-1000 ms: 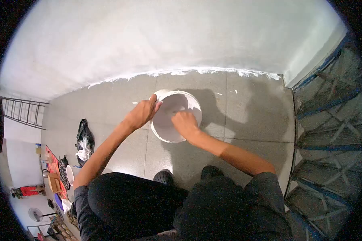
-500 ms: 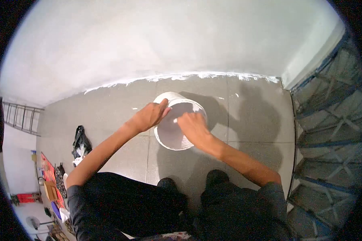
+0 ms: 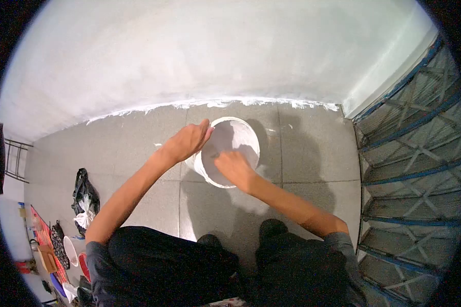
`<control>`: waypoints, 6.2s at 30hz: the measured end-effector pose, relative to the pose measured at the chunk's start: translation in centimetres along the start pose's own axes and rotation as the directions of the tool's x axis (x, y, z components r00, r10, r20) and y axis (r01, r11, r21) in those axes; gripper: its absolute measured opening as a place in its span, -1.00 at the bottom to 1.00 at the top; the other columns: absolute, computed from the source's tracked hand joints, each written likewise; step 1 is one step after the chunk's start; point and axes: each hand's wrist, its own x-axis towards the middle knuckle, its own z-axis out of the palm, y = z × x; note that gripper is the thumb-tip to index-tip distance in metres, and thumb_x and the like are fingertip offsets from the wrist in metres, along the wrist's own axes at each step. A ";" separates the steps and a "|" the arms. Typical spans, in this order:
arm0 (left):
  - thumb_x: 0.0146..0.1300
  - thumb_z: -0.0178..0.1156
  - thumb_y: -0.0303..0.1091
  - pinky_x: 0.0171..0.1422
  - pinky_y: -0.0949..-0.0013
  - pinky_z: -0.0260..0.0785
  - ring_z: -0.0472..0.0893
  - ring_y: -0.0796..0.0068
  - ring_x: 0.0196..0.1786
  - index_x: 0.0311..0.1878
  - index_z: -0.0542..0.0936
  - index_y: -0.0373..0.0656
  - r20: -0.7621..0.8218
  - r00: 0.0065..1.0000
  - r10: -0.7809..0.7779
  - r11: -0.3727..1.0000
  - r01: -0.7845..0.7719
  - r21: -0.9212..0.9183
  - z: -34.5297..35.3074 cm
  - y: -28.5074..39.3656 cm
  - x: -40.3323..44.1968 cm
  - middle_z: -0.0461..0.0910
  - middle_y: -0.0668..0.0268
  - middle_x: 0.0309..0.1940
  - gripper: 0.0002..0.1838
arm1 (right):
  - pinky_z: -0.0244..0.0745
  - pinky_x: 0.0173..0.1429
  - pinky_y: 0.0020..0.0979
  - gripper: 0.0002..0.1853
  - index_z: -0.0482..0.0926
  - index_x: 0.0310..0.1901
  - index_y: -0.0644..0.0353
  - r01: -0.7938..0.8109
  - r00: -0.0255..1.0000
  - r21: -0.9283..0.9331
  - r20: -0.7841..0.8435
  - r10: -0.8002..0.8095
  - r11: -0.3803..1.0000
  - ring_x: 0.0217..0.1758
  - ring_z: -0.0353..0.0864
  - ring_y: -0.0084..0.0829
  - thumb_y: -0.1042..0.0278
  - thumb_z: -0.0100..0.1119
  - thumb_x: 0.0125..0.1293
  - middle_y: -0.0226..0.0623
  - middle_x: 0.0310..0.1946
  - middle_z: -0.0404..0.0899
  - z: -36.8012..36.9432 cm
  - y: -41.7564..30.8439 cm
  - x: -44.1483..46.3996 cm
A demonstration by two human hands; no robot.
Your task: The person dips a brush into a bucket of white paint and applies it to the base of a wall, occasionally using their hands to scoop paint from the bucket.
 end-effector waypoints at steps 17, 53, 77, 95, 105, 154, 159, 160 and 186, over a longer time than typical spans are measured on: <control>0.39 -0.15 -0.12 -0.25 -0.09 0.36 0.53 -0.20 -0.36 -0.24 0.45 -0.31 0.003 0.954 -0.299 0.952 0.299 -0.072 1.2 -2.7 4.7 0.53 -0.14 -0.51 -0.61 | 0.07 -0.56 -0.68 -0.75 0.40 -0.14 0.16 -0.488 0.750 0.807 0.583 0.313 -0.332 -0.60 0.19 -0.75 0.14 -0.12 0.42 -0.56 -0.56 0.30 -7.7 7.8 -14.0; 0.46 -0.29 -0.17 -0.58 0.15 0.29 0.49 0.08 -0.67 -0.38 0.26 -0.31 0.223 0.819 -0.529 0.808 0.566 -0.164 1.9 7.2 -0.2 0.37 -0.04 -0.71 -0.61 | 0.10 -0.65 -0.59 -0.78 0.40 -0.42 0.28 -0.136 0.383 0.929 0.369 0.847 -0.344 -0.64 0.27 -0.63 0.33 -0.02 0.33 -0.41 -0.58 0.35 -0.8 42.3 -20.3; 0.46 -0.27 -0.20 -0.59 0.20 0.28 0.50 0.16 -0.69 -0.42 0.27 -0.32 0.220 0.796 -0.563 0.776 0.601 -0.188 2.1 7.3 -0.9 0.37 0.00 -0.75 -0.61 | 0.09 -0.66 -0.62 -0.62 0.54 -0.23 0.36 -0.122 0.252 0.990 0.105 0.962 -0.076 -0.70 0.30 -0.70 0.10 0.12 0.31 -0.48 -0.66 0.38 3.9 39.6 -22.5; 0.45 -0.25 -0.24 -0.55 0.10 0.21 0.45 -0.03 -0.65 -0.39 0.27 -0.32 0.223 0.800 -0.557 0.775 0.597 -0.207 2.3 7.1 -1.1 0.34 -0.07 -0.73 -0.65 | 0.03 -0.70 -0.50 -0.68 0.53 -0.26 0.41 -0.335 0.166 0.935 0.183 0.969 -0.119 -0.76 0.26 -0.61 0.22 0.05 0.33 -0.39 -0.70 0.39 6.6 40.1 -23.1; 0.47 -0.27 -0.19 -0.59 0.17 0.30 0.52 0.11 -0.67 -0.34 0.29 -0.32 0.253 0.790 -0.558 0.763 0.609 -0.219 2.3 6.9 -0.8 0.39 -0.02 -0.70 -0.62 | 0.08 -0.66 -0.59 -0.68 0.49 -0.40 0.38 -0.178 0.165 0.971 0.190 0.968 -0.160 -0.69 0.30 -0.62 0.22 0.12 0.30 -0.36 -0.65 0.41 -2.0 40.0 -20.8; 0.46 -0.25 -0.26 -0.61 0.19 0.28 0.49 0.12 -0.71 -0.40 0.27 -0.32 0.218 0.826 -0.520 0.807 0.559 -0.192 2.4 7.2 -0.5 0.37 0.00 -0.76 -0.65 | 0.19 -0.65 -0.44 -0.68 0.52 -0.45 0.39 -0.322 0.092 0.946 0.057 0.994 -0.025 -0.71 0.36 -0.55 0.24 0.12 0.29 -0.31 -0.70 0.41 -3.1 38.6 -21.5; 0.46 -0.24 -0.27 -0.61 0.19 0.27 0.49 0.11 -0.70 -0.40 0.27 -0.32 0.202 0.833 -0.515 0.815 0.549 -0.187 2.2 7.5 -0.1 0.38 -0.01 -0.76 -0.66 | 0.36 -0.44 -0.20 -0.71 0.52 -0.52 0.43 -0.769 0.171 0.523 -0.387 0.906 0.368 -0.58 0.52 -0.15 0.33 0.12 0.21 -0.03 -0.67 0.48 -0.8 37.4 -22.4; 0.46 -0.24 -0.27 -0.61 0.19 0.27 0.49 0.11 -0.70 -0.40 0.27 -0.32 0.209 0.830 -0.517 0.811 0.554 -0.189 2.1 7.6 -0.1 0.38 -0.01 -0.76 -0.66 | 0.38 -0.39 -0.15 -0.73 0.52 -0.52 0.45 -0.802 0.197 0.449 -0.425 0.884 0.394 -0.54 0.55 -0.06 0.36 0.12 0.19 0.03 -0.65 0.50 -0.1 37.2 -22.0; 0.47 -0.27 -0.18 -0.57 0.16 0.29 0.51 0.12 -0.66 -0.35 0.30 -0.31 0.271 0.784 -0.559 0.754 0.616 -0.229 2.2 7.4 -0.4 0.40 -0.01 -0.70 -0.62 | 0.43 -0.27 -0.11 -0.78 0.54 -0.41 0.45 -0.837 0.160 0.443 -0.363 0.918 0.322 -0.35 0.59 0.05 0.39 0.12 0.20 0.10 -0.52 0.55 3.6 37.3 -19.6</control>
